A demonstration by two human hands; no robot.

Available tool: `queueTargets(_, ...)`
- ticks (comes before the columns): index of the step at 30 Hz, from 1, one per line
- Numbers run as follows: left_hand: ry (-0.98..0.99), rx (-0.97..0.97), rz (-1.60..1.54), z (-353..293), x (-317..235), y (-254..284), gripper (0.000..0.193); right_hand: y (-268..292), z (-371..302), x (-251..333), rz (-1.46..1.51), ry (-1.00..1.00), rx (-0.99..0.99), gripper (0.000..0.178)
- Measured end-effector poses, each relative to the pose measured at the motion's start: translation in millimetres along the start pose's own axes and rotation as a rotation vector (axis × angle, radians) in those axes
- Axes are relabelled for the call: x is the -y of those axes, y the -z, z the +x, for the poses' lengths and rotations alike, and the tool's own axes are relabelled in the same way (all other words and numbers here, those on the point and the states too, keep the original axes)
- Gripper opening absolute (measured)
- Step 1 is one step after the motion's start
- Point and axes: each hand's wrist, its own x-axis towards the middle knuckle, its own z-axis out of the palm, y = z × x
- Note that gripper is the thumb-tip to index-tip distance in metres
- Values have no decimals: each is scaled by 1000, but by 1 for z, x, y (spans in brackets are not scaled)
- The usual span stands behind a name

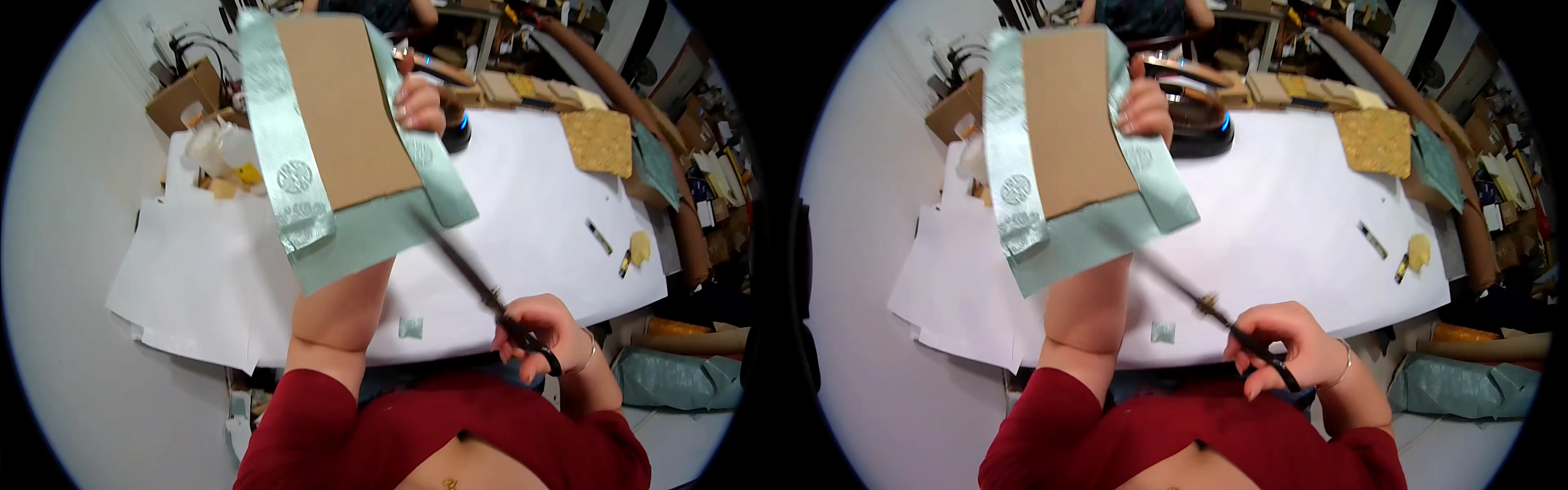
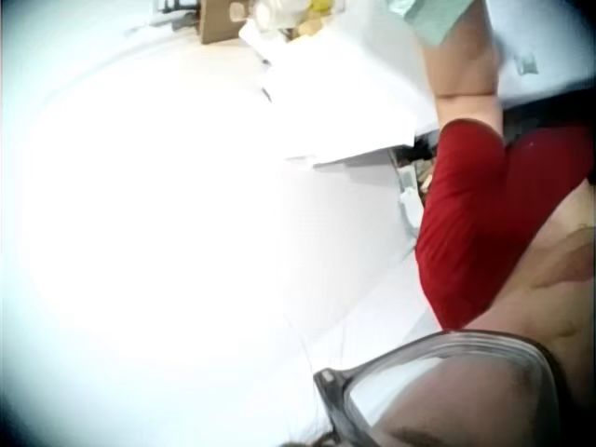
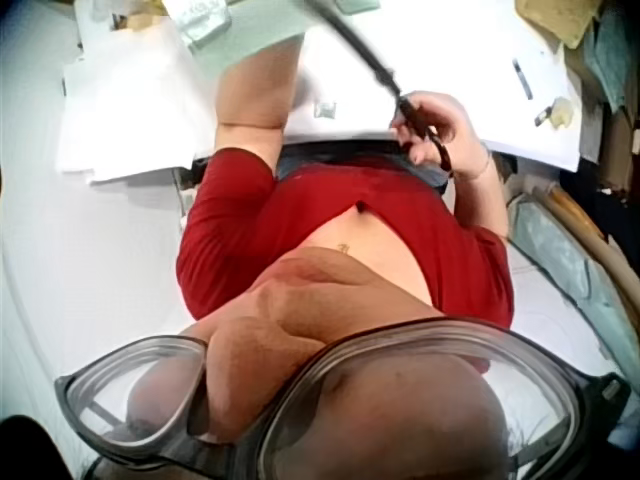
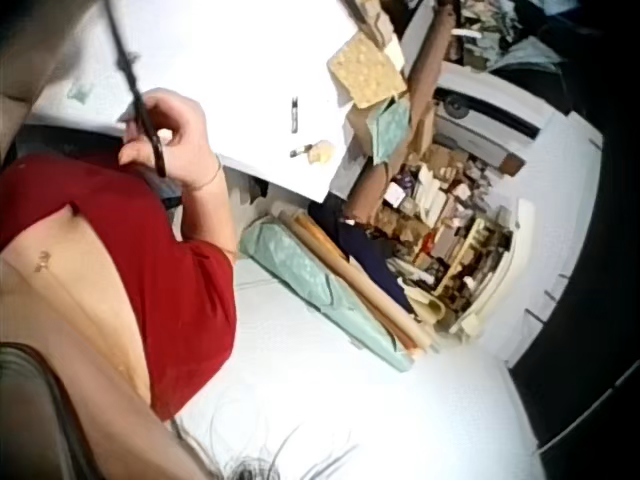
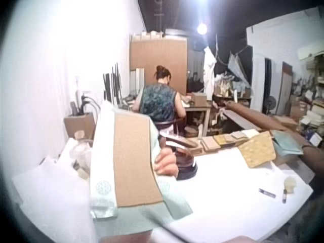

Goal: The person trims the edges of a light green patterned fabric covering a rectangular cardboard piece using scissors. They then use an iron to press the fabric onto the cardboard, folding and smoothing the edges. The process is repeated on multiple sides to secure the fabric.

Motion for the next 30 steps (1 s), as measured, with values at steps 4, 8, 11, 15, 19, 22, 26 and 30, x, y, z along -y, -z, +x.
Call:
queueTargets(4,-158,-495,162,-9,62,-41,47,8,4,7,64,167,-547,21)
queueTargets(8,-202,-625,480,-26,95,-49,41,21,19,23,79,223,-672,21)
queueTargets(11,-229,-666,679,-38,109,-52,37,10,22,32,196,168,-692,25)
queueTargets(15,-268,-752,1204,-63,127,-72,32,-9,17,24,336,124,-579,24)
queueTargets(19,-384,-754,1916,-97,141,-106,27,-16,-3,17,381,69,-507,24)
queueTargets(22,-512,-569,2477,-118,147,-133,23,-13,-17,12,364,4,-478,24)
queueTargets(26,-458,-101,3024,-145,164,-177,20,-14,-31,23,397,-143,-372,25)
queueTargets(30,-260,-121,2810,-165,180,-207,9,-11,-42,15,232,-24,-347,22)
